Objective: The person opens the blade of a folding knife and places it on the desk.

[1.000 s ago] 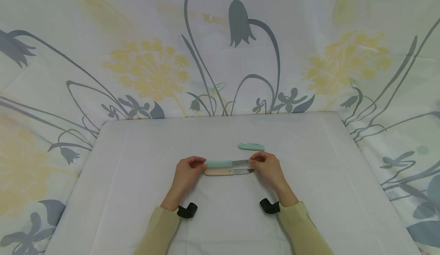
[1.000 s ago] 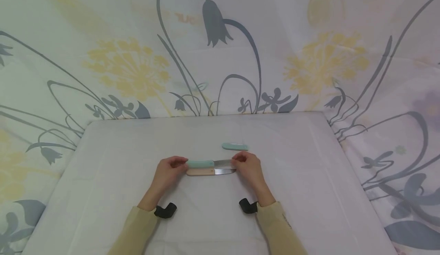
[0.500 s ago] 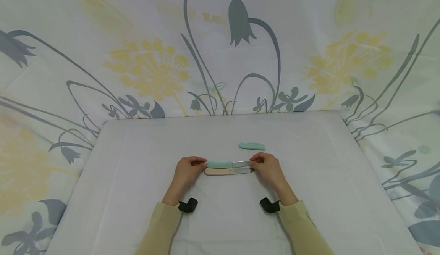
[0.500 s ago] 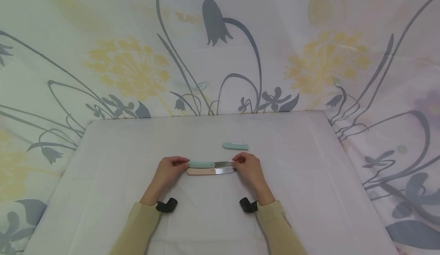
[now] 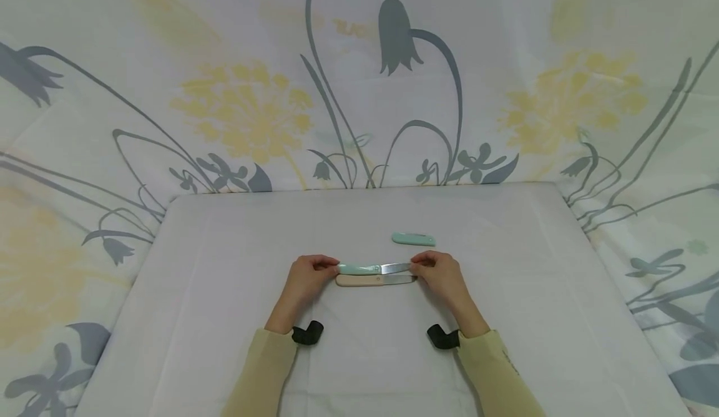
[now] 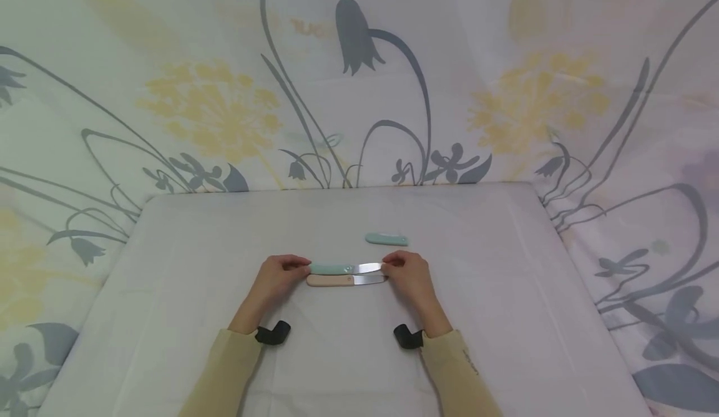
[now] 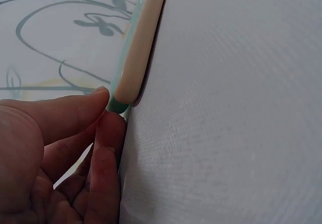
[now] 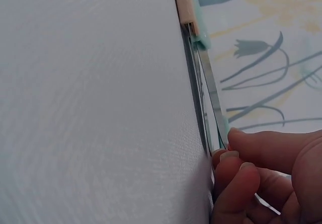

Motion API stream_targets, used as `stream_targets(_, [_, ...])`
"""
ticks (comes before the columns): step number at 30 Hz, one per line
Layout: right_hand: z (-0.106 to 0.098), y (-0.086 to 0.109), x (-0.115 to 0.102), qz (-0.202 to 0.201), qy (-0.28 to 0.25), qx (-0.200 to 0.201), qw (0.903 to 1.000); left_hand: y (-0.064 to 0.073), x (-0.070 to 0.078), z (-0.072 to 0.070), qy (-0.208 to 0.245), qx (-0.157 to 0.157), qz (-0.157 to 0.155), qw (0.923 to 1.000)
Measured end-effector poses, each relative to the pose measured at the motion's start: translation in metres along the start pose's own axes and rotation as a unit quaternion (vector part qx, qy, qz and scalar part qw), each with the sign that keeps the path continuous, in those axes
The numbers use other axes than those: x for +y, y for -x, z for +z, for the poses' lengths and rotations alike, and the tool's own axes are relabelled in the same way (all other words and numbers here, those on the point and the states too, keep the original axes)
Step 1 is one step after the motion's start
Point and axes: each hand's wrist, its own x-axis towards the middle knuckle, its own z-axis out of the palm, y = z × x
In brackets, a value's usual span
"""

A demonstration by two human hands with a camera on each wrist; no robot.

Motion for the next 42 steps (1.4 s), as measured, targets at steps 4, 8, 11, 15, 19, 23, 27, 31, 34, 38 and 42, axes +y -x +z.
stream_targets(4, [-0.003,0.002,0.0,0.002,0.003,0.001,1.0,0.0,0.001,0.001,0.001,-0.005,0.0,1.0])
stream_targets(8, [-0.003,0.001,0.0,-0.002,0.005,0.003,1.0,0.0,0.004,0.001,-0.007,-0.002,-0.001,1.0])
stream_targets(11, [-0.004,0.001,0.0,-0.003,0.001,0.008,1.0,0.0,0.008,0.001,-0.018,0.003,-0.003,0.9998])
stream_targets(15, [-0.007,0.001,0.001,-0.004,-0.01,0.009,0.9999,-0.001,0.014,0.001,-0.034,0.016,-0.003,0.9993])
stream_targets(19, [-0.014,0.001,0.002,0.004,-0.025,0.016,0.9995,-0.005,0.02,0.003,-0.035,0.026,0.01,0.999])
stream_targets(23, [-0.022,0.0,0.003,0.011,-0.035,0.041,0.9985,-0.014,0.03,0.007,0.001,0.017,0.024,0.9996])
stream_targets(27, [-0.029,-0.003,0.005,0.019,-0.043,0.063,0.9969,-0.027,0.038,0.015,0.066,-0.012,0.031,0.9973])
stream_targets(31, [-0.034,-0.005,0.008,0.028,-0.058,0.08,0.9948,-0.039,0.047,0.026,0.12,-0.043,0.026,0.9916])
stream_targets(34, [-0.036,-0.007,0.009,0.036,-0.07,0.083,0.9934,-0.046,0.055,0.036,0.148,-0.066,0.01,0.9867])
stream_targets(38, [-0.037,-0.008,0.009,0.046,-0.086,0.078,0.9922,-0.053,0.062,0.049,0.173,-0.091,-0.015,0.9805])
stream_targets(42, [-0.036,-0.01,0.008,0.052,-0.1,0.069,0.9913,-0.056,0.07,0.06,0.178,-0.098,-0.034,0.9785])
